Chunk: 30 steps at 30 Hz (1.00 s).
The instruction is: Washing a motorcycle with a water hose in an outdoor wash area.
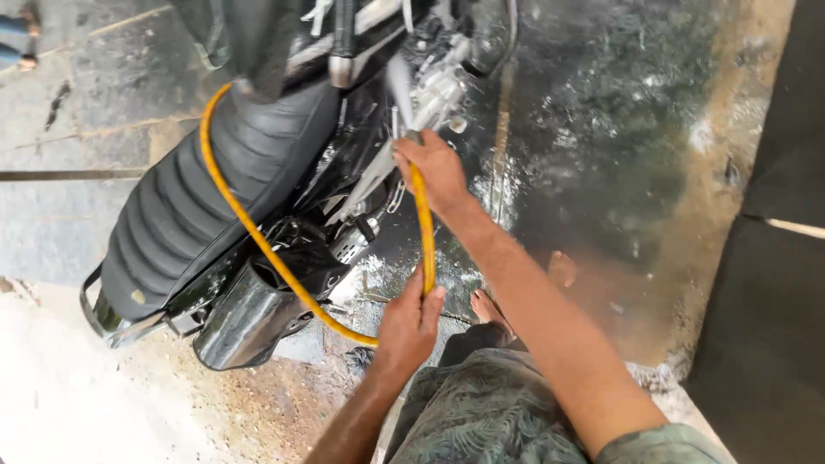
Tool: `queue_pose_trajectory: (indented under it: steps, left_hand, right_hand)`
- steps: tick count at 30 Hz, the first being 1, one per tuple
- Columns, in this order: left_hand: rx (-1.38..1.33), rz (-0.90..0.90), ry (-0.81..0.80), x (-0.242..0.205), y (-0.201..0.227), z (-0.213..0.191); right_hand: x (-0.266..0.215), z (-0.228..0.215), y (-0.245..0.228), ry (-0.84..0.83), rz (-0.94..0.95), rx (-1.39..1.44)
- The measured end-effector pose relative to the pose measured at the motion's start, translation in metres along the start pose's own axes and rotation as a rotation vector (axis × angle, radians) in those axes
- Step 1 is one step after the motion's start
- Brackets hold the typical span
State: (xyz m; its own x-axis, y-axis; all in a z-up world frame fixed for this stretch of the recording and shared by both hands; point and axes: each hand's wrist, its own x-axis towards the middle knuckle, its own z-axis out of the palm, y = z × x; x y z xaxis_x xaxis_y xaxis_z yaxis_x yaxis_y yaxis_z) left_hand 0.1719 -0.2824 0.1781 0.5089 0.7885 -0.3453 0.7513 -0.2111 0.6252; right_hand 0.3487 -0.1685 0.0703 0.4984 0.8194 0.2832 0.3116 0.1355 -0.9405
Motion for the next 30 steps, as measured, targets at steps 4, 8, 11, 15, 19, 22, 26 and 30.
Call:
queue_pose_trajectory:
  steps: [4,8,11,15,19,22,26,30]
  left_hand:
    - [0.079,0.026,-0.039,-0.007,-0.01,-0.006]
    - [0.096,0.056,-0.12,-0.015,-0.017,-0.012]
    - [0.068,0.185,-0.182,-0.019,-0.013,-0.014]
    - [0.204,0.28,-0.239,-0.019,-0.005,-0.013]
    - [0.369,0.488,-0.254,-0.008,-0.024,-0.028]
    - [0.535,0.626,-0.175,0.022,-0.075,-0.067]
    - [0.809,0.555,0.09,0.056,-0.11,-0.128]
    - [0.884,0.559,0.246,0.082,-0.155,-0.137]
  right_hand:
    - [-0.006,0.002,-0.016,0.079,0.037,-0.012]
    - [-0.026,0.003,-0.014,0.248,0.01,-0.011]
    - [-0.045,0.0,0.001,0.454,-0.09,-0.097]
    - [-0.068,-0.023,0.017,0.577,-0.018,-0.044]
    - [-0.078,-0.055,0.018,0.662,0.136,0.159]
    - [-0.081,-0.08,0.02,0.686,0.187,0.215]
    - [-0.082,-0.104,0.035,0.69,0.14,0.199]
    - [-0.065,-0.123,0.041,0.685,0.095,0.287]
